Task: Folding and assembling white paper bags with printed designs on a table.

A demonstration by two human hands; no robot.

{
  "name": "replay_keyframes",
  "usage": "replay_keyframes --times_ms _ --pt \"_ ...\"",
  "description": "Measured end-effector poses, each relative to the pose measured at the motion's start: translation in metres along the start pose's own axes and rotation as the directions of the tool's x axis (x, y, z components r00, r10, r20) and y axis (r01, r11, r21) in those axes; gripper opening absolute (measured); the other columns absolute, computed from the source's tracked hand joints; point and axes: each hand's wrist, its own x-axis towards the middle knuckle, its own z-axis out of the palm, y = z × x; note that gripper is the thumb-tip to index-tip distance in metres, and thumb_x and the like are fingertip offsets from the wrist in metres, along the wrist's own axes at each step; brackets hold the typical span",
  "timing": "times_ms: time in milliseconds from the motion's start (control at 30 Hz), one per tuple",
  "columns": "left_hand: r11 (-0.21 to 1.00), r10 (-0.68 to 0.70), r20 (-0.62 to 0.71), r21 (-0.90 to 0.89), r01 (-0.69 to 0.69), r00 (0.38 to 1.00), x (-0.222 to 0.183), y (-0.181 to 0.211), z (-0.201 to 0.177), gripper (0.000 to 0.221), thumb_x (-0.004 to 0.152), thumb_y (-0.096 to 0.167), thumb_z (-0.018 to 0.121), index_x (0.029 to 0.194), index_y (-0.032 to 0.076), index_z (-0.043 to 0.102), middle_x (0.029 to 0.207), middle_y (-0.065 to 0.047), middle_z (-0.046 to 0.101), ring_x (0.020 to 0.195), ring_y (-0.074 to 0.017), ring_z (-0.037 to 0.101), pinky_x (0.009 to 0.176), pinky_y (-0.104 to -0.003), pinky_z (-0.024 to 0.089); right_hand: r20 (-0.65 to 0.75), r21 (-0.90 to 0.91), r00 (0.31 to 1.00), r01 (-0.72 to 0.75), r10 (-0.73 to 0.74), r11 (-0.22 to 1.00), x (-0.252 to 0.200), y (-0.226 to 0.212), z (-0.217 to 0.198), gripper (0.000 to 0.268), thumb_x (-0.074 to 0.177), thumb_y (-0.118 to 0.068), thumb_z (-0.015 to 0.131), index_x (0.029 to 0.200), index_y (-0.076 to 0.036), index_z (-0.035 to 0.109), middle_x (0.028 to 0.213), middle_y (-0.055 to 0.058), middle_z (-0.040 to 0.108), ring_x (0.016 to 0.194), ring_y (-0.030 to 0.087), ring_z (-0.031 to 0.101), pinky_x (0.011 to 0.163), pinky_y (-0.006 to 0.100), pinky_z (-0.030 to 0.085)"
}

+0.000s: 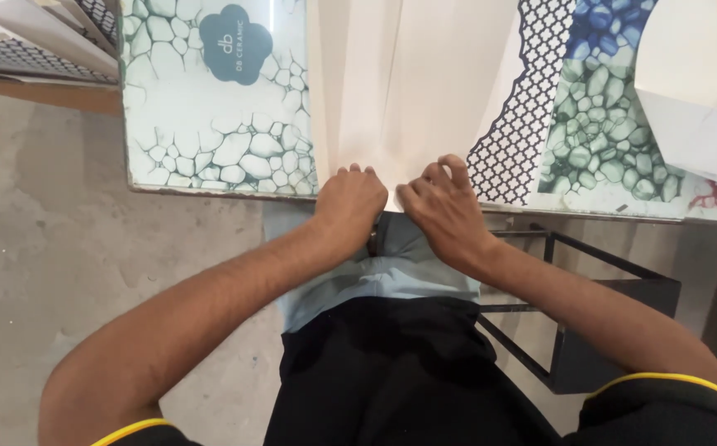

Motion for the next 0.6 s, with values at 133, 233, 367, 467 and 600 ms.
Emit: replay_keyframes --times_ms 133,233,367,467,600 --pt "0.999 0.032 -0.016 -0.023 -0.032 0.999 0.001 -0.004 0.010 0.023 0.076 0.006 0.075 0.095 -0.005 0.070 0.095 -0.021 0.072 0.095 -0.0343 0.071 0.078 -0.040 0.059 -0.042 0.221 0.996 -0.064 0.076 0.973 0.002 -0.001 0.020 0.011 0.080 -0.003 0.066 0.081 -0.012 0.071 0.074 0.004 0.071 0.091 0.020 0.065 0.109 0.045 0.030" --pt "0.999 0.032 -0.081 0.030 -0.029 0.996 -0.004 -0.009 0.031 0.028 0.077 0.008 0.074 0.102 -0.004 0.069 0.107 -0.028 0.071 0.102 -0.0369 0.071 0.082 -0.040 0.059 0.042 0.218 0.997 -0.068 0.060 0.974 0.009 -0.001 0.019 0.012 0.079 -0.004 0.065 0.073 -0.014 0.069 0.069 0.004 0.071 0.084 0.021 0.066 0.105 0.044 0.034" --pt "0.979 0.110 -0.128 0.187 -0.085 0.986 -0.007 -0.010 0.039 0.042 0.080 0.010 0.069 0.118 -0.008 0.066 0.125 -0.039 0.063 0.111 -0.0427 0.068 0.088 -0.041 0.059 0.235 0.148 0.972 -0.040 0.004 0.988 0.014 -0.004 0.024 0.018 0.082 -0.006 0.066 0.067 -0.016 0.068 0.069 0.006 0.070 0.078 0.021 0.067 0.089 0.039 0.040" --pt "0.987 0.125 -0.028 0.104 -0.121 0.992 -0.007 -0.006 0.028 0.057 0.083 0.008 0.067 0.137 -0.009 0.056 0.127 -0.045 0.058 0.115 -0.0493 0.065 0.091 -0.048 0.055 0.265 0.105 0.961 0.059 -0.085 0.993 0.015 0.003 0.034 0.013 0.080 -0.010 0.066 0.071 -0.018 0.068 0.066 0.005 0.068 0.074 0.020 0.067 0.080 0.039 0.040" --pt "0.970 0.140 0.168 0.173 -0.169 0.976 -0.013 0.006 0.006 0.079 0.078 0.019 0.069 0.146 -0.010 0.043 0.133 -0.052 0.046 0.120 -0.0537 0.057 0.099 -0.055 0.044 0.480 0.240 0.845 0.133 -0.237 0.962 0.046 0.033 0.048 0.006 0.085 -0.017 0.066 0.090 -0.014 0.068 0.073 0.006 0.072 0.075 0.026 0.072 0.079 0.044 0.045"
